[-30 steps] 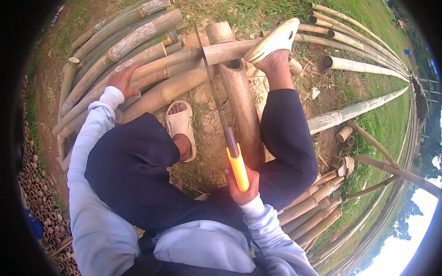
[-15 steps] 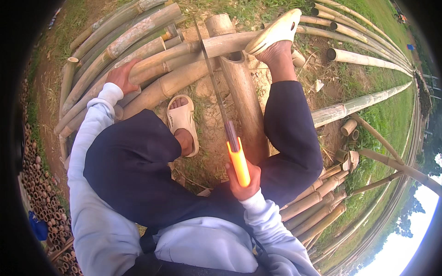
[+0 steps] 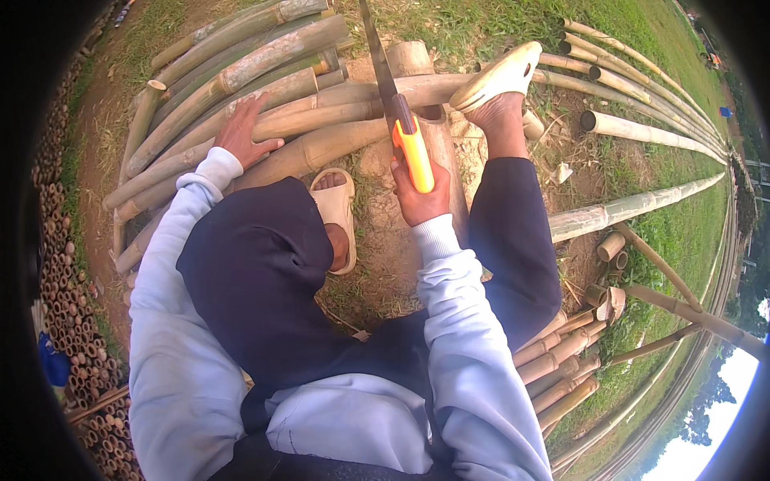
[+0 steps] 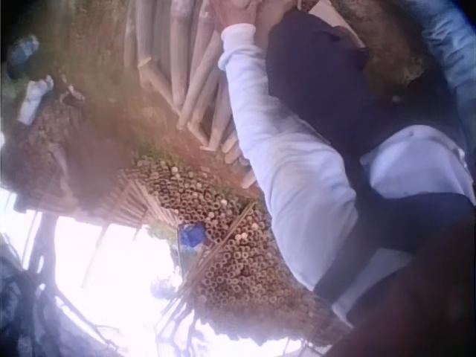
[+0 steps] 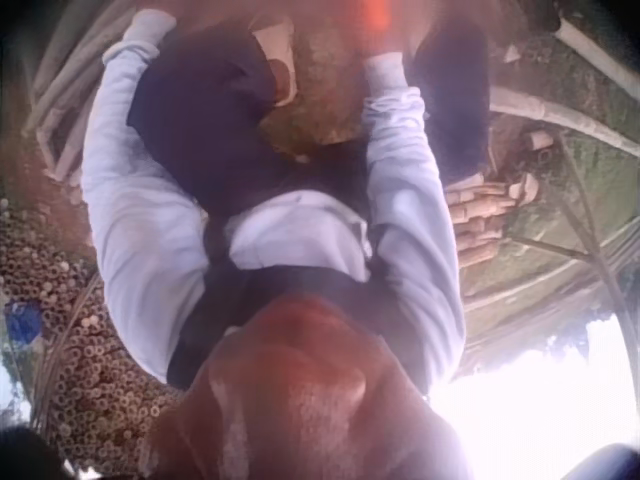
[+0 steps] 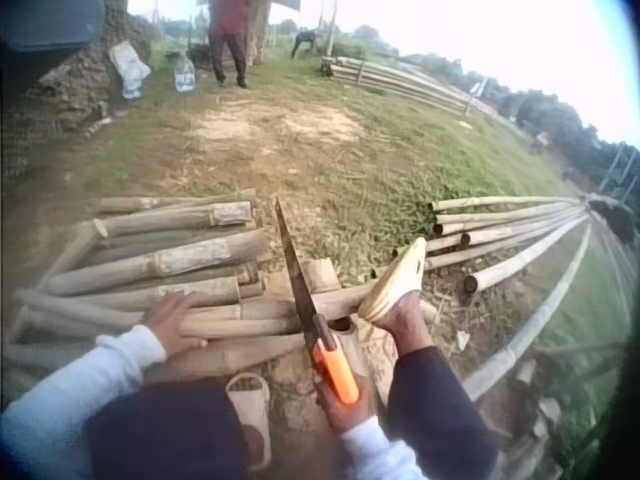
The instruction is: The person sits on the ground and uses a hand saw to cut bamboo poles into shorter sections. They repeatedly position a pole, saw through it, and move the cut piece aside.
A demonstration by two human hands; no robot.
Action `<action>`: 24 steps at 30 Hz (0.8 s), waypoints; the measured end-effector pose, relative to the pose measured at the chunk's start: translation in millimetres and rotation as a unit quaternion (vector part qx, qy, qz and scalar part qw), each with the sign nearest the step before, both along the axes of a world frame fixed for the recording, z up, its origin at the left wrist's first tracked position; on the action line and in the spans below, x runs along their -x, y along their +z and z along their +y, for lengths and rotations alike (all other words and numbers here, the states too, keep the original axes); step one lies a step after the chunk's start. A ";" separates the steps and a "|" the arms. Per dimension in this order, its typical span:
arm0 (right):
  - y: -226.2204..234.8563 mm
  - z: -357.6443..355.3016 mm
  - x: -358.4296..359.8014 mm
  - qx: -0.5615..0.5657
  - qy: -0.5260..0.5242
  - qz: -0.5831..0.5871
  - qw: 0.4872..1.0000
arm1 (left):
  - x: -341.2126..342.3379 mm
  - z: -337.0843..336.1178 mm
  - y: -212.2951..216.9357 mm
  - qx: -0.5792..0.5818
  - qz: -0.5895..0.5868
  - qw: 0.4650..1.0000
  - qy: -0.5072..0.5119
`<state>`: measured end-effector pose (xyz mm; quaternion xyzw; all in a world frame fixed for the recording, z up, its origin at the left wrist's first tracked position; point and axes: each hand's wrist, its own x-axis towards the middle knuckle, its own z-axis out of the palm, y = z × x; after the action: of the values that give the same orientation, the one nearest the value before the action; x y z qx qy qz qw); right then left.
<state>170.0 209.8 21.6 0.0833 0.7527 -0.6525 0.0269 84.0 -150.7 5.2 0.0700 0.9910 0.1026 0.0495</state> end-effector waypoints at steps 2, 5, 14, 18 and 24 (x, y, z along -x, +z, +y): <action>-0.5 5.1 -1.0 -0.007 -0.007 0.021 1.000 | -27.8 15.8 -1.8 0.031 0.029 0.999 0.001; 10.3 7.0 -3.9 -0.001 -0.013 0.031 0.999 | -53.8 8.0 -17.3 0.042 0.044 0.996 -0.057; 2.8 7.8 -8.7 -0.001 -0.007 0.029 1.000 | -27.0 7.1 -3.3 0.087 0.099 0.991 -0.028; 4.4 -2.2 -6.1 0.014 -0.001 0.021 1.000 | -5.7 -0.2 -15.3 0.127 0.105 0.986 -0.016; -2.9 -21.9 -3.9 -0.005 0.006 0.042 0.999 | 18.1 -10.3 -33.6 0.134 0.062 0.988 -0.042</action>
<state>173.9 187.8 18.6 0.0514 0.7568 -0.6516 -0.0014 65.9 -161.0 -28.4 0.1101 0.9932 -0.0376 0.0011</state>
